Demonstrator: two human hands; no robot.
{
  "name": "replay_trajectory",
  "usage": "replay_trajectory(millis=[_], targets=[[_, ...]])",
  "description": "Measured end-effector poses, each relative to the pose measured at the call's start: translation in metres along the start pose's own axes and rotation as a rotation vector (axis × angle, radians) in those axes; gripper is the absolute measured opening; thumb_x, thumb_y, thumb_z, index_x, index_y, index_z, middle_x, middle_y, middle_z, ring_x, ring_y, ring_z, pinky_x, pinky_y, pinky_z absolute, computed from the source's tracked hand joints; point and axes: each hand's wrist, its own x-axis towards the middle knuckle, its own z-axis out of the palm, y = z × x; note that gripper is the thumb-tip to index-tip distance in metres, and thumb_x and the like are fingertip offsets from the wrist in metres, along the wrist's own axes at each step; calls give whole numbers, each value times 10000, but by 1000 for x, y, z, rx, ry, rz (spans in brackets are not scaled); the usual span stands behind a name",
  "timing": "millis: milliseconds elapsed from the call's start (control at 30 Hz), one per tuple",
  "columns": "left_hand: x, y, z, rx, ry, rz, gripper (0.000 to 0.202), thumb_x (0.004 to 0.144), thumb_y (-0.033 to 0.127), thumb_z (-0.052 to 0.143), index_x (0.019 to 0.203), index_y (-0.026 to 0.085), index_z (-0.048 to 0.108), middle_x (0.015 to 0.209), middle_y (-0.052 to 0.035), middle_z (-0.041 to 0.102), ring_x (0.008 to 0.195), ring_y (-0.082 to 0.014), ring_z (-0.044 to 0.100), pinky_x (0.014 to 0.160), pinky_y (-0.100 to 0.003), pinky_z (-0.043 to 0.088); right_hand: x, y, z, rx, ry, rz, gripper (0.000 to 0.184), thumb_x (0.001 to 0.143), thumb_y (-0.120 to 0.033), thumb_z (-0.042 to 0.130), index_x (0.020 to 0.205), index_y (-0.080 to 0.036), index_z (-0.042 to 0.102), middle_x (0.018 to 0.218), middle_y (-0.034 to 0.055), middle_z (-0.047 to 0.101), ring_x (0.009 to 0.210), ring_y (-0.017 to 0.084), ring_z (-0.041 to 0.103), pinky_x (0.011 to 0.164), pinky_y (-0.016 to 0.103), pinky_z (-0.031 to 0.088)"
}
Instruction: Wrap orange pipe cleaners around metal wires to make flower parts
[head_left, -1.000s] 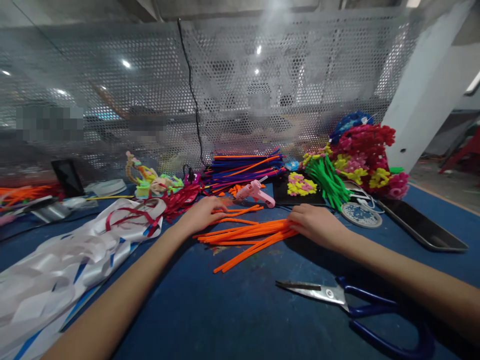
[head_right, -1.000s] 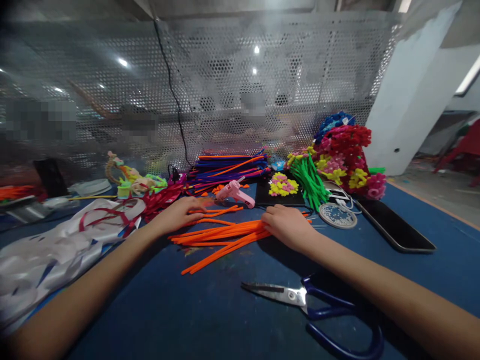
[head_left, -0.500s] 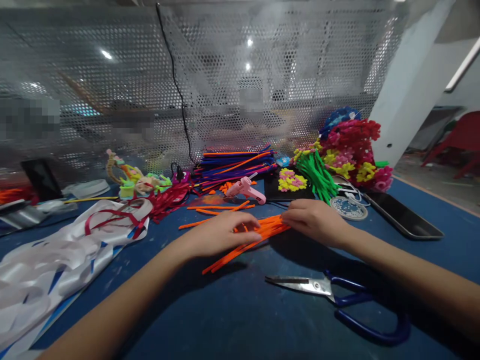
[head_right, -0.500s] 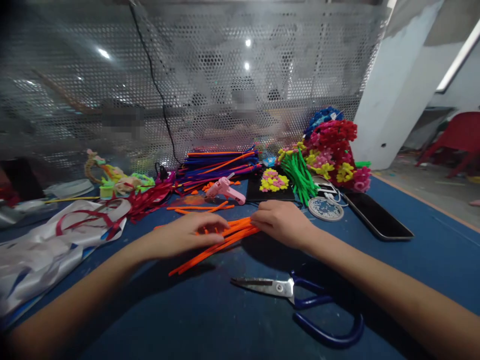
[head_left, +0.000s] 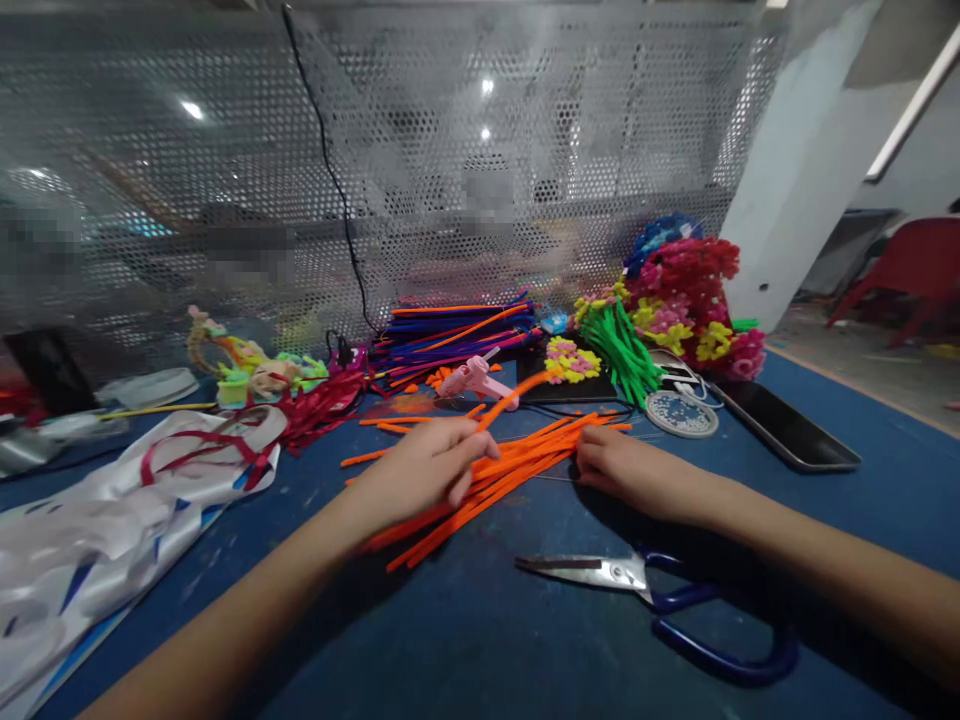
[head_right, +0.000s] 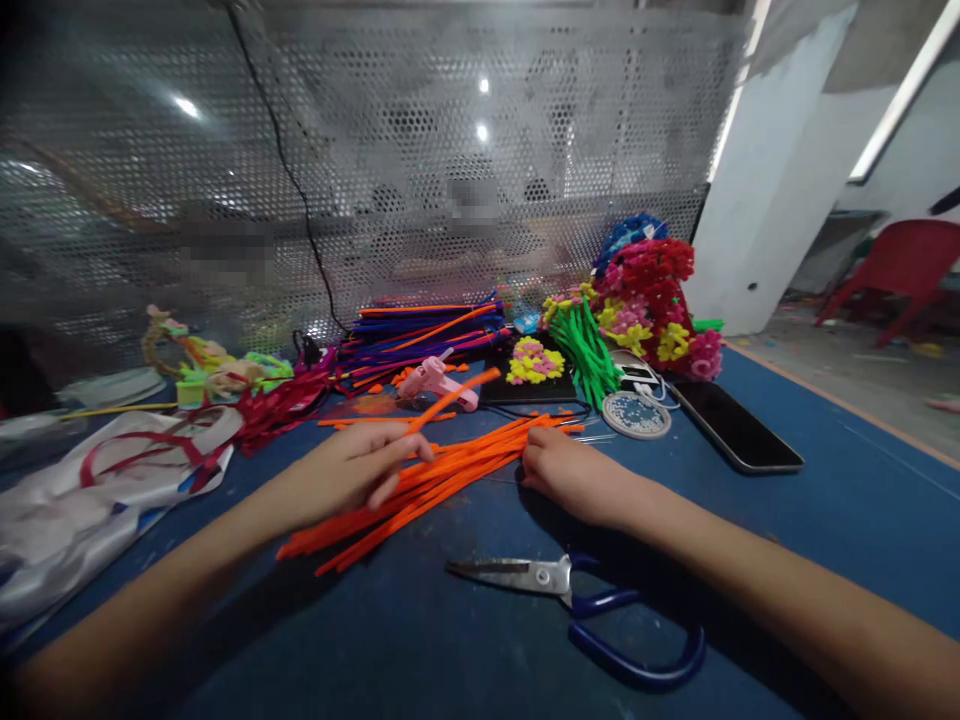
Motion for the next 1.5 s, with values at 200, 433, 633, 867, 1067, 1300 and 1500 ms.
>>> replay_trajectory(millis=[200, 433, 633, 867, 1067, 1300, 1500], targets=[[2, -14, 39, -77, -297, -119, 323, 852, 370, 336, 883, 136, 557, 734, -12, 593, 480, -97, 560, 476, -198, 395, -6, -5, -14, 76, -52, 153, 132, 854, -166, 404, 856, -144, 534, 736, 53, 575, 642, 143, 498, 593, 253, 385], [11, -24, 14, 365, 66, -27, 336, 869, 328, 318, 771, 160, 592, 798, -57, 638, 605, -151, 593, 583, -241, 406, -23, 19, -58, 1288, -434, 222, 182, 808, -241, 523, 966, -158, 558, 659, 2, 628, 533, 98, 593, 498, 195, 457], [16, -32, 0, 128, 139, -139, 259, 857, 350, 363, 859, 175, 554, 636, -4, 587, 454, -124, 528, 466, -214, 382, -11, 21, -38, 1686, -175, 279, 104, 755, -153, 625, 855, -144, 597, 764, 24, 661, 634, 75, 642, 569, 135, 502], [15, -16, -1, -741, 88, -211, 213, 832, 299, 489, 926, 129, 577, 529, 80, 329, 358, -20, 257, 341, -113, 176, 1, 12, -9, 1592, -224, 428, 178, 758, -283, 637, 814, -128, 570, 767, 36, 628, 675, 130, 651, 612, 236, 536], [21, -22, -25, -999, 430, -57, 230, 768, -15, 430, 902, 52, 605, 652, -33, 537, 526, -62, 498, 471, -138, 425, 2, 29, -11, 1469, 33, 390, 215, 695, -309, 673, 739, -140, 548, 649, -7, 595, 625, 106, 612, 633, 243, 504], [10, -2, -12, -958, 475, 168, 298, 830, 145, 490, 1109, 203, 576, 712, -9, 582, 517, -67, 489, 423, -134, 376, -4, 21, -28, 561, 308, 232, 168, 793, -321, 538, 789, -163, 592, 652, -4, 595, 591, 113, 529, 571, 235, 402], [-8, 23, 42, -833, 154, 198, 311, 764, 169, 607, 1070, 217, 628, 903, -23, 604, 654, -78, 506, 578, -168, 417, -11, -50, -6, 816, 59, -12, 243, 785, -351, 589, 948, -173, 573, 781, -6, 590, 666, 107, 521, 596, 205, 405]])
